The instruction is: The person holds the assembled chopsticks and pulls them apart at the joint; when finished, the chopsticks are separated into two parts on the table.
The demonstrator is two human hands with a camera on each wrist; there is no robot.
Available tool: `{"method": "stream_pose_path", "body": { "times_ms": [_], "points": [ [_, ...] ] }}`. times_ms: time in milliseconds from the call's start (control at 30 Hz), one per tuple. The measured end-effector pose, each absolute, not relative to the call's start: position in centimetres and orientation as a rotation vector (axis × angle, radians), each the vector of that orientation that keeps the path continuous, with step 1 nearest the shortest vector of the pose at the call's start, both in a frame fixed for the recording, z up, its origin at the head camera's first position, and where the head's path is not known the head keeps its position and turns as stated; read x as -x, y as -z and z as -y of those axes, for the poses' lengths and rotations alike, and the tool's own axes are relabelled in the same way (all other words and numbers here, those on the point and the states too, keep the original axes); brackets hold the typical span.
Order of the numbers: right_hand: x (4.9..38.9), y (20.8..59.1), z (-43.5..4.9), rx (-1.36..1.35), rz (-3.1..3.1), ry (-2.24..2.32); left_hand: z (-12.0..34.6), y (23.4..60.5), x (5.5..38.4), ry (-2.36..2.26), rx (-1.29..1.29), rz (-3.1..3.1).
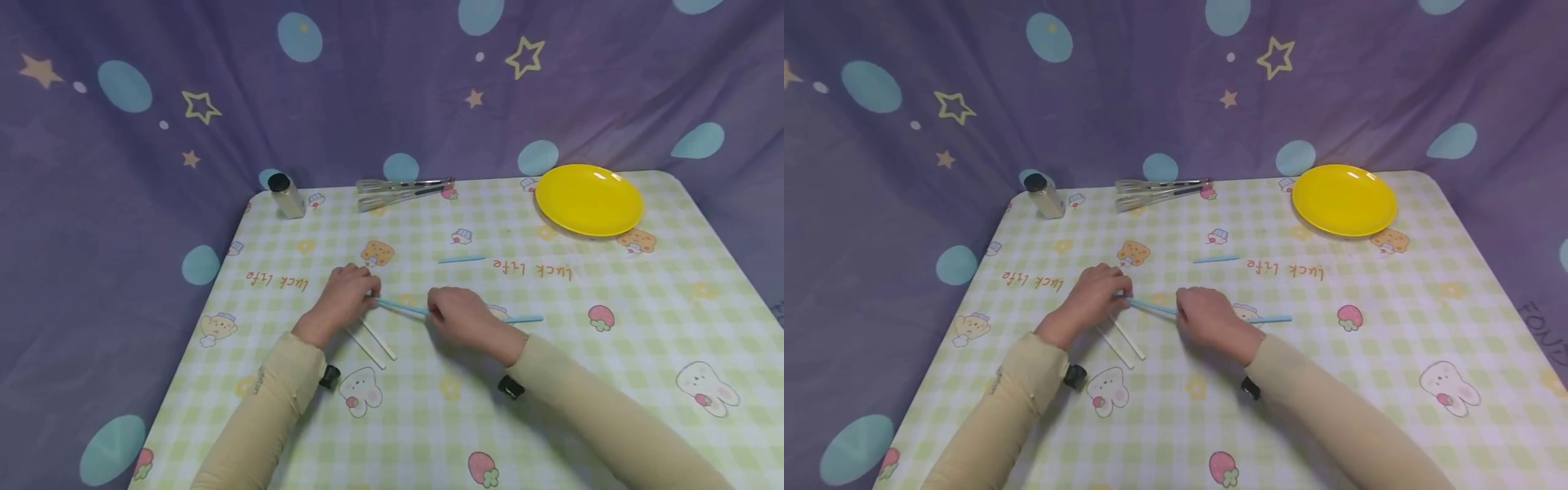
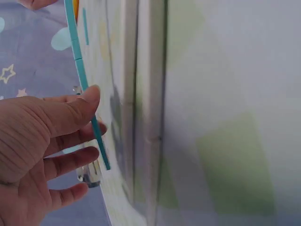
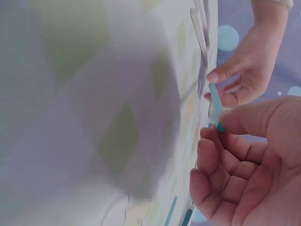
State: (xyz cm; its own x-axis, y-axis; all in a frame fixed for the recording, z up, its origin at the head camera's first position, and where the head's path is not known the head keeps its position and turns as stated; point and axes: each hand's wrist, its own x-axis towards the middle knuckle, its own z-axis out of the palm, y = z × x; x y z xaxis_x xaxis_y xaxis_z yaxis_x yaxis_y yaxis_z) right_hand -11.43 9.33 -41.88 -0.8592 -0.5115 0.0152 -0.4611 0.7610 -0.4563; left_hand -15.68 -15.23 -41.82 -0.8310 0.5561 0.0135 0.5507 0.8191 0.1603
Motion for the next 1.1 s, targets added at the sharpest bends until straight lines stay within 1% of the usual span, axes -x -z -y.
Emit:
{"method": "stream_pose_path", "body": {
  "times_ms": [233,367,600,700,933,1100],
  "points": [
    [11.9,41.7,-11.3,0.778,-2.917,0.704,13.7,41.5,15.4,-0.408,-0.922,-2.961],
    [12.2,41.5,-12.3,0.71,-2.932,0.705,12.6,41.4,15.3,-0.456,-0.932,-2.946],
    [12.5,40.8,-14.0,0.608,-2.963,0.73,10.5,41.1,15.0,-0.496,-1.026,-2.918],
    [12.6,40.8,-14.2,0.638,-2.971,0.772,9.6,40.9,14.8,-0.524,-1.065,-2.906],
    [12.3,41.0,-13.9,0.853,-2.999,0.849,7.3,40.6,14.5,-0.542,-1.178,-2.881],
    [12.1,41.1,-14.3,0.846,-3.03,0.861,6.1,40.7,14.5,-0.544,-1.209,-2.875]
  ]
}}
